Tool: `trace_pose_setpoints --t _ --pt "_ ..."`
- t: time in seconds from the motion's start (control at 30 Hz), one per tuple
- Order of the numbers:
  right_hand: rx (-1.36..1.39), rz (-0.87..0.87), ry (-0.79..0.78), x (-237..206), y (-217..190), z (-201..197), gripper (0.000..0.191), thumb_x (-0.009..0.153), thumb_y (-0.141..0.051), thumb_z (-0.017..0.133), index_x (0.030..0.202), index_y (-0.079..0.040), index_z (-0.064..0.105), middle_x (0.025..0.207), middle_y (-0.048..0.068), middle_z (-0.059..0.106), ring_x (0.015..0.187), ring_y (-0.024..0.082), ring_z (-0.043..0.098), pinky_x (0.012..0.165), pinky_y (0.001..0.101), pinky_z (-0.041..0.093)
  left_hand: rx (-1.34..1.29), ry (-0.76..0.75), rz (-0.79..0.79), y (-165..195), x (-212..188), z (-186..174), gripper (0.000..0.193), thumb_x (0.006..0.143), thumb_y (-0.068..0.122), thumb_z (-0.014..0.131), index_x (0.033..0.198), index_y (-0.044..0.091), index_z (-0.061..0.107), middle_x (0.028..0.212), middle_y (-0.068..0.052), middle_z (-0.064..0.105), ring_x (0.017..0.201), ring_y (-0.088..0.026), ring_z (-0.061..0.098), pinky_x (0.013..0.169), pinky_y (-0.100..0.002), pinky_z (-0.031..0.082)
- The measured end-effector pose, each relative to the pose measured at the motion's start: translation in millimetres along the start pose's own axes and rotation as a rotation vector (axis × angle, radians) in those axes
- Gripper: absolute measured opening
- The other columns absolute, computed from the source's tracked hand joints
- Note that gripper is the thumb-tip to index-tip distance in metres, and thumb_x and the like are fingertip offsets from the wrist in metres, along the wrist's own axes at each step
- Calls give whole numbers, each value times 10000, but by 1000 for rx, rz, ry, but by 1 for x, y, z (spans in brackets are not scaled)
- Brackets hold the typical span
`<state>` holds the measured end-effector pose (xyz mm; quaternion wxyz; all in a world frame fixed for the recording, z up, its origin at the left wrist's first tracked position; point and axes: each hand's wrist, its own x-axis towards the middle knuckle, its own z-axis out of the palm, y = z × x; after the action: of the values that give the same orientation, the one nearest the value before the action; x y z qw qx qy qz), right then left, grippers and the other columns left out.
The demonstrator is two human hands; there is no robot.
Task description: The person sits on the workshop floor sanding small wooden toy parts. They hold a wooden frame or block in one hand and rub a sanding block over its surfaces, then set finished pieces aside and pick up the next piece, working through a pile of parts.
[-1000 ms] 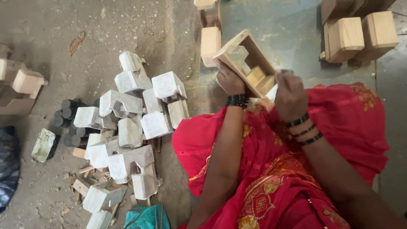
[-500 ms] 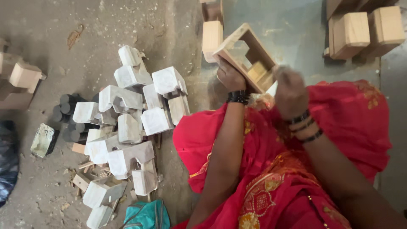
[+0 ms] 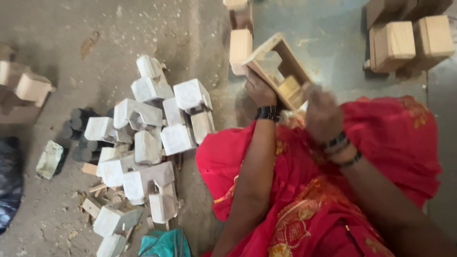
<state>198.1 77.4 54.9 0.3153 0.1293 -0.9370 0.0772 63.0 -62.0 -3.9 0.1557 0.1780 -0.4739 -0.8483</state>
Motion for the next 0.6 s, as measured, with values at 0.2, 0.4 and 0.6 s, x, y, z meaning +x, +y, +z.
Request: trace_pose_setpoints --t 0.2,0.4,0.6 --pt "36 81 127 20 -20 -26 166 1046 -41 651 1202 12 675 1184 127 622 990 290 636 805 360 572 18 90 -70 -10 3 -3 664 1123 493 432 1206 -146 593 1019 -157 707 870 -243 694 736 -348 606" --pt "56 124 -23 9 -15 -22 140 1047 -3 638 1170 8 705 1025 106 608 848 266 593 664 378 513 348 124 147 -9 3 -6 745 1097 542 428 1335 -146 587 1042 -179 688 867 -271 694 715 -352 604" --pt "185 -91 10 0 -8 -13 231 890 34 584 1107 34 666 1118 138 667 833 274 604 636 371 521 -90 67 -32 -7 3 -3 604 1115 438 452 1362 -100 572 1048 -129 658 884 -225 664 754 -366 592"
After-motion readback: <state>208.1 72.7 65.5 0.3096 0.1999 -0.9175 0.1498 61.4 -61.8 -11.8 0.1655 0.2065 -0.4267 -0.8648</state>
